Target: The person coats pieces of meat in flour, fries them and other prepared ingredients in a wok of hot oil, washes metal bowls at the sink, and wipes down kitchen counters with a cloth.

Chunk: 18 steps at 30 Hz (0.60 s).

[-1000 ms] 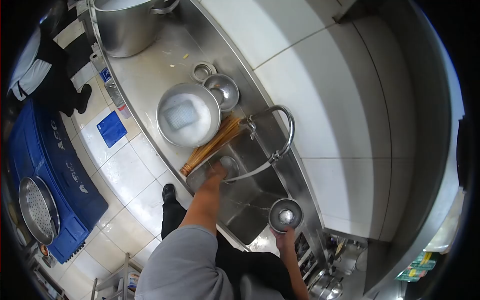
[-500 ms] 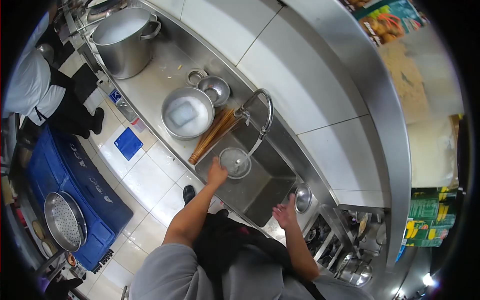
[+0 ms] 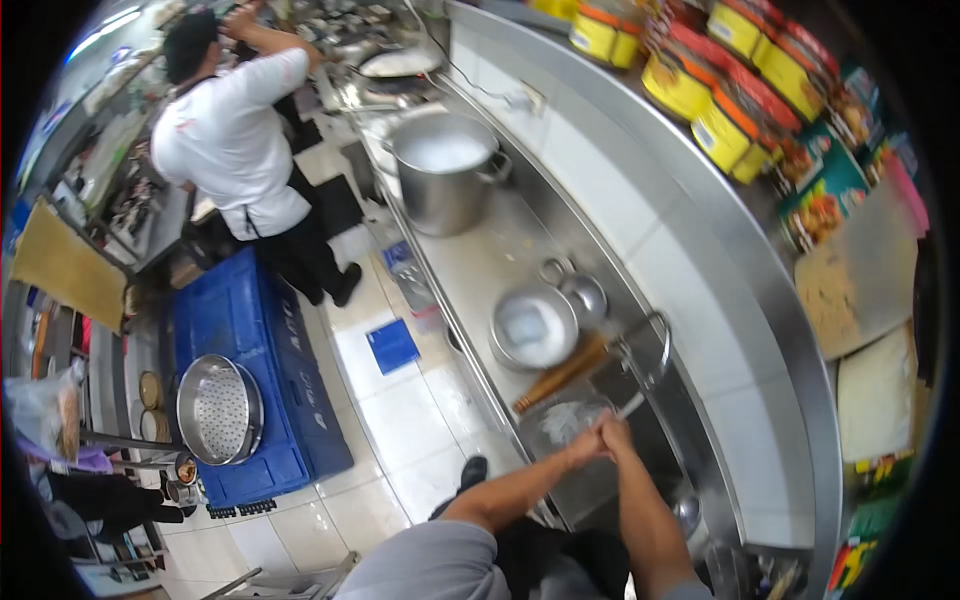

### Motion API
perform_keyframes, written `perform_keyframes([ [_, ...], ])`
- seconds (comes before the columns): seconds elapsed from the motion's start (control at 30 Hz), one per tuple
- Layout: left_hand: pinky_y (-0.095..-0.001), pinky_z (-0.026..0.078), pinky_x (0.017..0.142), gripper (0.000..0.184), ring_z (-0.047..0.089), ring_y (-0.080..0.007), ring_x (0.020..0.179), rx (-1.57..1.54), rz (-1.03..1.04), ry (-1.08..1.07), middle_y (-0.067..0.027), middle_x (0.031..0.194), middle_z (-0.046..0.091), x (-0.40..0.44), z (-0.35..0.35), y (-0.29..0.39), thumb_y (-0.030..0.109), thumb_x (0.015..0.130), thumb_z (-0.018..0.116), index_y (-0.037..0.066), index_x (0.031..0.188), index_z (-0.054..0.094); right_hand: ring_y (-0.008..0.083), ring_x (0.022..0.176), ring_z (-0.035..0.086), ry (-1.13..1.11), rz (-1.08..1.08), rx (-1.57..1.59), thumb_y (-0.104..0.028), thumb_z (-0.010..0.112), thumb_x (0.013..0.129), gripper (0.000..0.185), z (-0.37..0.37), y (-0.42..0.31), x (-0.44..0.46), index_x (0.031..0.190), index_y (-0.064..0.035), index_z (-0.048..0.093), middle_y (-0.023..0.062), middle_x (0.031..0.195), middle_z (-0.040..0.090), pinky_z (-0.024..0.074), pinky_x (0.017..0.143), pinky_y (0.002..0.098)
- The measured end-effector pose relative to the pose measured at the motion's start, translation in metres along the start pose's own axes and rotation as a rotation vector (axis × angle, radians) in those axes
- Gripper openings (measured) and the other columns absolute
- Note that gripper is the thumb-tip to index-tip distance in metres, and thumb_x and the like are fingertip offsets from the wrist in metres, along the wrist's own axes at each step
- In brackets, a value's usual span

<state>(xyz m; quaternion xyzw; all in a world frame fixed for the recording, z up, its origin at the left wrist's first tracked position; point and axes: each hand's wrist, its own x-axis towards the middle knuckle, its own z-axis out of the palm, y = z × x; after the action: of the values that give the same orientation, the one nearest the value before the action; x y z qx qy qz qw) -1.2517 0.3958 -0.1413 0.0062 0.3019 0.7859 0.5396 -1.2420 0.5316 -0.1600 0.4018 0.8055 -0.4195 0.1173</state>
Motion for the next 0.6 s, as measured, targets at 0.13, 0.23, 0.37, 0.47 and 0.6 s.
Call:
perform_keyframes([
  [0.13, -0.0399, 0.044, 0.104, 0.061, 0.049, -0.0308, 0.131, 1.23, 0.648, -0.031, -0.0201, 0.145, 0.046, -0.026, -0.016, -0.031, 0.024, 0.093, 0.06, 0.005, 0.146, 0.038, 0.0406, 0.079, 0.07, -0.379, 0.142, -0.002, -0.02, 0.055, 0.088, 0.042, -0.06, -0.036, 0.0, 0.119, 0.0081, 0.057, 0.0269, 0.099, 0.064, 0.0588, 0.055, 0.0545],
  [0.23, -0.0432, 0.041, 0.106, 0.064, 0.048, -0.0381, 0.13, 2.12, 0.743, 0.155, -0.0256, 0.143, 0.047, -0.039, -0.016, 0.018, 0.024, 0.088, 0.061, 0.005, 0.145, 0.039, 0.0393, 0.078, 0.07, -0.408, 0.171, 0.093, -0.021, 0.058, 0.085, 0.047, -0.055, -0.039, -0.008, 0.122, 0.0073, 0.054, 0.0258, 0.103, 0.064, 0.0591, 0.055, 0.0509],
  [0.37, -0.049, 0.047, 0.092, 0.05, 0.06, -0.0434, 0.109, 1.16, 0.123, 0.341, -0.029, 0.119, 0.061, 0.01, 0.008, -0.012, 0.024, 0.086, 0.059, 0.006, 0.132, 0.051, 0.042, 0.101, 0.066, 0.225, -0.384, -0.161, -0.013, 0.052, 0.082, 0.065, -0.014, 0.012, 0.01, 0.143, 0.0042, 0.036, 0.0265, 0.126, 0.056, 0.0566, 0.078, 0.0564],
  [0.47, -0.0636, 0.026, 0.112, 0.056, 0.054, -0.0367, 0.125, 1.63, 0.68, 0.236, -0.0223, 0.132, 0.058, -0.032, 0.019, -0.021, 0.029, 0.09, 0.058, 0.009, 0.142, 0.046, 0.046, 0.107, 0.062, -0.157, 0.106, 0.29, -0.009, 0.043, 0.083, 0.061, -0.067, -0.058, -0.061, 0.142, 0.0074, 0.035, 0.0244, 0.126, 0.056, 0.0542, 0.083, 0.062],
  [0.6, -0.0684, 0.019, 0.113, 0.049, 0.059, -0.032, 0.12, 2.131, 1.062, 0.194, -0.0175, 0.126, 0.063, -0.011, -0.027, 0.003, 0.029, 0.088, 0.061, 0.012, 0.134, 0.055, 0.0429, 0.109, 0.061, -0.445, 0.297, 0.495, -0.012, 0.044, 0.087, 0.052, -0.081, 0.002, -0.031, 0.138, -0.0036, 0.041, 0.0229, 0.129, 0.053, 0.0599, 0.075, 0.0566],
])
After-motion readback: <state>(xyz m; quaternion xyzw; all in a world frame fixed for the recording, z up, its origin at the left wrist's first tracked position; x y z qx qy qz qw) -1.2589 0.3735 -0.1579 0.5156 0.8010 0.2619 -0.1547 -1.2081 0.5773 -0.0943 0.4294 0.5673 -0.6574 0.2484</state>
